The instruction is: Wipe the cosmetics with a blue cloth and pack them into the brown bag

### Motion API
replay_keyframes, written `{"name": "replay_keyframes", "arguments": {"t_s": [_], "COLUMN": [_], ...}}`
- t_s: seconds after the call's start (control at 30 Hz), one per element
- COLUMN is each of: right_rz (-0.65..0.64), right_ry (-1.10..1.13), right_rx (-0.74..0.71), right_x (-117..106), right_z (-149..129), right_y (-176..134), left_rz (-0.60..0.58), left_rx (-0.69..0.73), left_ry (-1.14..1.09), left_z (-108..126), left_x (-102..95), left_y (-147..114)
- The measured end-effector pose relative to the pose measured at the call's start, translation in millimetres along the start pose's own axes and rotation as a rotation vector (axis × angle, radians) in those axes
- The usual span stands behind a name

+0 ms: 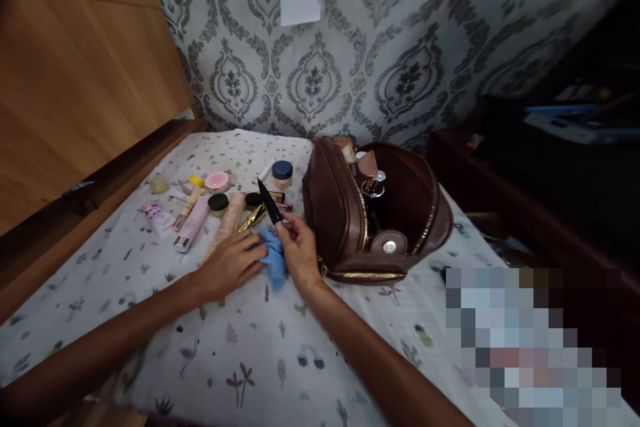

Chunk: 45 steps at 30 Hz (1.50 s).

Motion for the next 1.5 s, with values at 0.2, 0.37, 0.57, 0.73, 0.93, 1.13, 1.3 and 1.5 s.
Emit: {"name": "replay_keyframes", "arguments": {"t_s": [0.2,0.37,0.57,0.73,0.93,1.13,1.3,1.5], "right_rz": [-0.058,-0.002,0.03,0.028,0.087,0.056,-0.013,-0.064], "right_ry": [0.022,-0.098,-0.325,-0.448,-0.515,-0.618,-0.61,-0.512], "right_rx": [-0.097,-0.222,-0.384,-0.475,-0.477,-0.592,-0.638,-0.519], "right_x": [12.0,17.3,12.9,19.3,16.4,21.6,27.0,21.3], "right_z": [-3.7,-3.6,-7.2,-5.1,-4.4,-6.7,-6.8,-9.0], "right_y": [-27.5,-52.4,-65.2,-74.7,-74.4,-80.5,-87.1,-79.0], "left_rz": [0.386,0.579,0.958,1.119,0.958,1.009,1.251,1.294], "left_rx": [-0.489,-0.678,-0.731,-0.7,-0.705,-0.749,-0.771,-0.769], "left_ry": [-0.676,-1.095,-1.272,-1.234,-1.362,-1.404,-1.251,-1.172], "left_z": [-30.5,-19.9,-26.5,-47.5,-18.9,-16.2,-52.1,-68.3], "left_x": [-16.1,8.1,6.5,-15.5,4.0,3.8,-20.8,-31.7], "left_y": [-4.4,6.2,1.9,-7.2,0.5,-0.4,-15.0,-20.7]}}
Point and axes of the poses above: each hand's wrist, its own y-axis towards the middle knuckle, its own x-axis out of the palm, z = x × y, the point moved 5 cm from there along y, towards the middle knuckle, and after that the axes turned 15 degrees about x, right-handed, at the moved point
